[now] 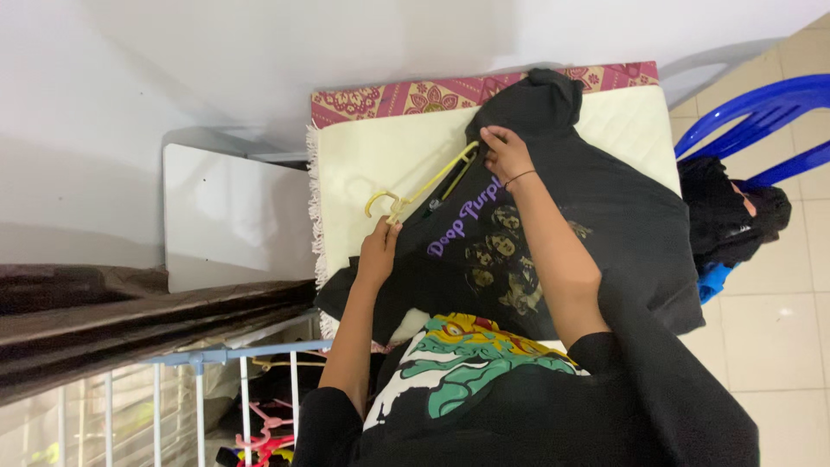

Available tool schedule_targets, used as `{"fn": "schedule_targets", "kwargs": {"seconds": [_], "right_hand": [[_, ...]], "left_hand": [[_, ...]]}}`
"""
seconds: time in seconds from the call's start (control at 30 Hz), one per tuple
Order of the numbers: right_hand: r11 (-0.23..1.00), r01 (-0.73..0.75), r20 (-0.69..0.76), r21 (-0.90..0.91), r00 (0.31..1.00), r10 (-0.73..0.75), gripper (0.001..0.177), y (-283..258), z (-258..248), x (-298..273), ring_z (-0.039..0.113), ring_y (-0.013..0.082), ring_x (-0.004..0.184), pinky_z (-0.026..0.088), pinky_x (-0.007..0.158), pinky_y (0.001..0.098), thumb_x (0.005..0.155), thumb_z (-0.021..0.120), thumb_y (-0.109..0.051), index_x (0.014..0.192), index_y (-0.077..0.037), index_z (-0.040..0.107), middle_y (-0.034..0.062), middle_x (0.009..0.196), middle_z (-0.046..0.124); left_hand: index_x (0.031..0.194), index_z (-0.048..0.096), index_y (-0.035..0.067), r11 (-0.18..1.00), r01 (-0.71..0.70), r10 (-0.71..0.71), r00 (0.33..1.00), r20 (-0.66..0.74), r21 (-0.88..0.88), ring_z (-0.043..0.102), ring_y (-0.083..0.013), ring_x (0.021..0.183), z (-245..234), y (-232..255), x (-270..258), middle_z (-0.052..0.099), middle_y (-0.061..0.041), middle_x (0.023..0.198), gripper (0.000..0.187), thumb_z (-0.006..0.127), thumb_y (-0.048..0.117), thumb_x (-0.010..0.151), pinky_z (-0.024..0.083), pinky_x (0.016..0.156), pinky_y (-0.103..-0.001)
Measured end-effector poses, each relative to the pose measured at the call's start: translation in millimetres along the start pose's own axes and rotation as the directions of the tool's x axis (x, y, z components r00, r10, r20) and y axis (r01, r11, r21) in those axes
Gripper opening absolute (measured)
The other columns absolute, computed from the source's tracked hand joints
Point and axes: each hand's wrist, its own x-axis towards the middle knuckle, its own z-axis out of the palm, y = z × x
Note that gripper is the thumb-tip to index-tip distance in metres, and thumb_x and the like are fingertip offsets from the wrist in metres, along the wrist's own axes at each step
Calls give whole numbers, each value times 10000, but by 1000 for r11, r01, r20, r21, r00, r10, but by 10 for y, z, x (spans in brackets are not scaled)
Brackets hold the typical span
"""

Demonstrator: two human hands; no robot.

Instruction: The person folds t-shirts on a table, places them on hangers, and hangs them on a drying rack. They handle multiple graphic t-shirts one at a time, smoothing each before hanging.

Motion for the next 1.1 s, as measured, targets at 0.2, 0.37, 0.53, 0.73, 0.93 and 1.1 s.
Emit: {"fn": "schedule_targets", "kwargs": {"seconds": [0.2, 0.37, 0.53, 0.73, 0.93, 1.1], "right_hand": [[986, -15, -201, -167, 979, -19, 333, 26, -165, -181, 533, 74, 593, 406, 506, 254, 904, 791, -173, 1187, -46, 669, -8, 783, 637], [905, 222, -233, -364, 919, -319, 210, 273, -287, -153, 605, 76, 712, 482, 665, 247, 921, 809, -155, 1077, -38, 730, -16, 822, 680], [681, 298, -159, -668, 838, -522, 131, 364, -365, -316, 631, 139, 746, 514, 712, 298, 935, 782, -151, 1000, -46, 740, 40, 843, 709], [344, 486, 140, -803, 715, -685, 117, 177, -251, -723, 666, 168, 790, 540, 731, 309, 943, 767, -118, 1013, -31, 733, 114, 938, 708], [474, 479, 228, -739, 840, -492, 205, -11, 291, -1024, 673, 188, 748, 546, 710, 320, 951, 746, -214, 1082, -56, 736, 75, 914, 735], [331, 578, 396, -746, 785, -477, 270, -281, 359, -1315, 622, 229, 865, 522, 830, 363, 1041, 644, -260, 1246, -95, 705, 91, 1104, 662]], "left_hand": [[1195, 617, 47, 970, -243, 243, 970, -4, -17, 652, -431, 746, 74, 17, -159, 655, -236, 778, 307, 597, 301, 1023, 486, 653, -468], [1132, 636, 52, 923, -383, 382, 924, 19, 39, 639, -453, 770, 171, 155, -430, 654, -236, 804, 251, 625, 273, 1014, 474, 644, -496], [1106, 639, 58, 927, -367, 365, 930, 40, 70, 639, -450, 762, 201, 287, -541, 646, -235, 773, 242, 624, 281, 1012, 483, 653, -507], [1077, 654, 59, 946, -298, 284, 952, 115, 130, 643, -455, 755, 118, 356, -457, 658, -242, 777, 260, 608, 307, 1014, 469, 655, -532], [1093, 616, 32, 960, -255, 257, 966, -6, 114, 630, -464, 750, 335, 495, -299, 650, -258, 760, 258, 571, 272, 1011, 463, 661, -539], [935, 554, -24, 952, -257, 227, 957, -181, -166, 490, -309, 622, 222, 408, -110, 559, -218, 712, 298, 598, 226, 1092, 470, 624, -395]]}}
